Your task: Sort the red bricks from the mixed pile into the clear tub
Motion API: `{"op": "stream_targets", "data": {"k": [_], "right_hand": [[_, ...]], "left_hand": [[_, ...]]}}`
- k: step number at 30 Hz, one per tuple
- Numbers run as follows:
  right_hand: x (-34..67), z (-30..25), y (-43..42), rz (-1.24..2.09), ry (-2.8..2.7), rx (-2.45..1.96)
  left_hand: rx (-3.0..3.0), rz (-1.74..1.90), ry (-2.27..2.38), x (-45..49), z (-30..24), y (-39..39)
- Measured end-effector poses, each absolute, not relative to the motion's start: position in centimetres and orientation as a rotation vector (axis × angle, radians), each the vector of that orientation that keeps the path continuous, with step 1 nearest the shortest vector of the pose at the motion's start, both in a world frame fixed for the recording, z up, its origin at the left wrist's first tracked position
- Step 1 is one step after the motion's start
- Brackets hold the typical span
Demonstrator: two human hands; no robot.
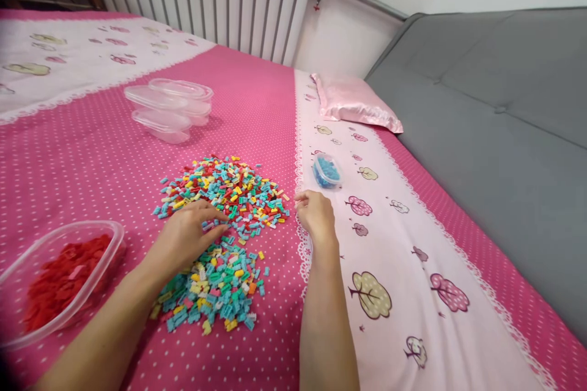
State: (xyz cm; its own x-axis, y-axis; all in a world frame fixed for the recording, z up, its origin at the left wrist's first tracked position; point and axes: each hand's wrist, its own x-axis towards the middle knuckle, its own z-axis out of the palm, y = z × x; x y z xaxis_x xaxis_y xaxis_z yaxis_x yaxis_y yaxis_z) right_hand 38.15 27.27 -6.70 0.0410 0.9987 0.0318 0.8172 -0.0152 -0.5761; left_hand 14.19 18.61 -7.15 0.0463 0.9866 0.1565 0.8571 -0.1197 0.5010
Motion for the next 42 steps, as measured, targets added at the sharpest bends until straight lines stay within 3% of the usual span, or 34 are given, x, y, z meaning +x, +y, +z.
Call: {"op": "stream_targets", "data": {"k": [5, 15, 23, 32, 42], "right_hand": [[37.0, -8.1, 27.8, 0.761, -1.932, -1.668], [37.8, -7.7, 27.6, 0.551, -1.891, -2.01], [37.1, -6.2, 26.9, 0.794, -1.978, -2.093], [36.1, -6.3, 26.9, 0.625, -2.051, -2.194], [37.6, -5.9, 26.8, 0.685, -2.006, -2.022]], "left_hand": [[2.085, 0.799, 1.729, 14.5, -7.6, 18.7], [2.117, 0.648, 1.685, 14.6, -7.8, 18.7], [2.09, 0.711, 1.686, 14.6, -7.5, 18.7], [2.086, 0.714, 1.679, 14.6, -7.7, 18.7], [1.694, 1.031, 1.619, 15.0, -6.7, 18.6]]}}
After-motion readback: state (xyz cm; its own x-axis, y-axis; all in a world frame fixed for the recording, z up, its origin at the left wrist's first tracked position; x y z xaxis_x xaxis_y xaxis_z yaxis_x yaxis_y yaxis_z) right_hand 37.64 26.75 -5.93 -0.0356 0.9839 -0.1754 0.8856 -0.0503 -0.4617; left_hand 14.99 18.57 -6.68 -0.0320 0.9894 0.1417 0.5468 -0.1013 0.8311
